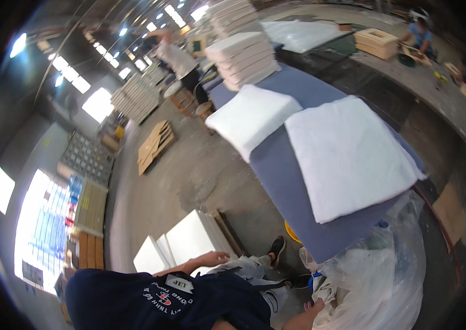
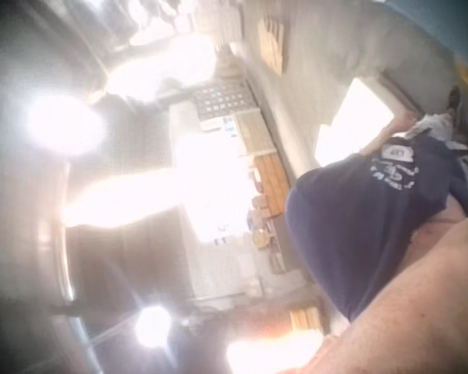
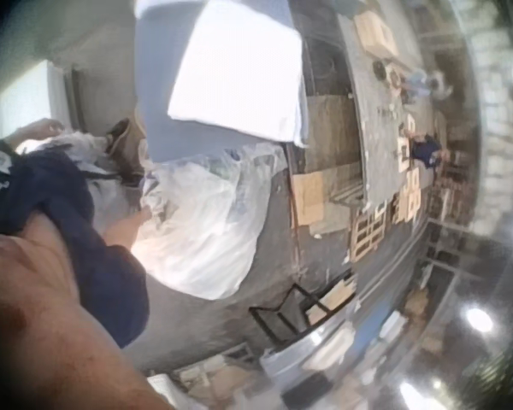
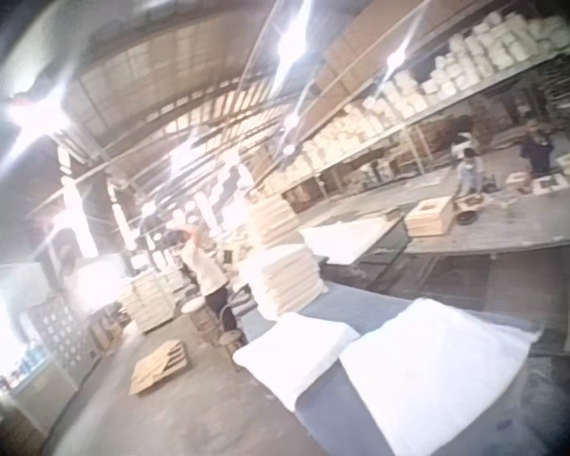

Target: The person repeatedly picks up white foam blocks and wraps them in white fabric covers on a blue work table. They smooth the fabric, fold edges, and stack the wrapped blocks. A coworker is visible across the table performing similar wrapping tasks.

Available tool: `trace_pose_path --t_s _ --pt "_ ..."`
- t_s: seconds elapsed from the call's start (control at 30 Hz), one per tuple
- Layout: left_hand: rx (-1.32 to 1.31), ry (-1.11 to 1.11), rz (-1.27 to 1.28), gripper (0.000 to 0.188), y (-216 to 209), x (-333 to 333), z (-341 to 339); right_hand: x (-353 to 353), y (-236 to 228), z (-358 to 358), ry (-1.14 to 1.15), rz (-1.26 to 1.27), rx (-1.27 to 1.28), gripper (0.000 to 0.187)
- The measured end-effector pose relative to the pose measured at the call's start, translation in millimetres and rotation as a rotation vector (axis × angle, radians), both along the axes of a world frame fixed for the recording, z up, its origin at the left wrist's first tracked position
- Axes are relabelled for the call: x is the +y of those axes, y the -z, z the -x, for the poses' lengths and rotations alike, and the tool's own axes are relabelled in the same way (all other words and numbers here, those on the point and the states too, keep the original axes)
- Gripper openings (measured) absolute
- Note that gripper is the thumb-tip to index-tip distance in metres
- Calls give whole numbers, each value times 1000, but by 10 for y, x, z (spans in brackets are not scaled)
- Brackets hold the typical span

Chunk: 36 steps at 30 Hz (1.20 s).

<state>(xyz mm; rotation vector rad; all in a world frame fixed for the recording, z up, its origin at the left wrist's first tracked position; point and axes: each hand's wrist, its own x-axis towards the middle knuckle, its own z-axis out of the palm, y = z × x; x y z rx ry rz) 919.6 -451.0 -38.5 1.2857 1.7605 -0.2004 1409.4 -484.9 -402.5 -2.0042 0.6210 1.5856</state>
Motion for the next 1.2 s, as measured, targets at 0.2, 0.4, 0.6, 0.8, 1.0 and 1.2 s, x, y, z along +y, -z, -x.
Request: trace_pose_path --t_s 0.2,0.4,0.6,0.8,1.0,1.2 --pt "23 120 98 48 147 67 -6 -128 -112 -11 335 -94 403 71" --pt "15 304 -55 46 129 494 -42 55 -317 124 -442 -58 -111 62" --pt "-52 226 -118 45 199 610 -235 74 -819 -119 -1003 -142 -697 46" --pt "-70 269 -103 45 642 379 -121 11 -1602 -560 -1097 -499 -904 50" --pt "-266 314 -118 53 537 816 -320 519 -3153 87 -520 -953 -385 49" --pt "-871 -331 411 86 -141 1338 -436 1295 -4375 1804 -1092 -1248 -108 36"
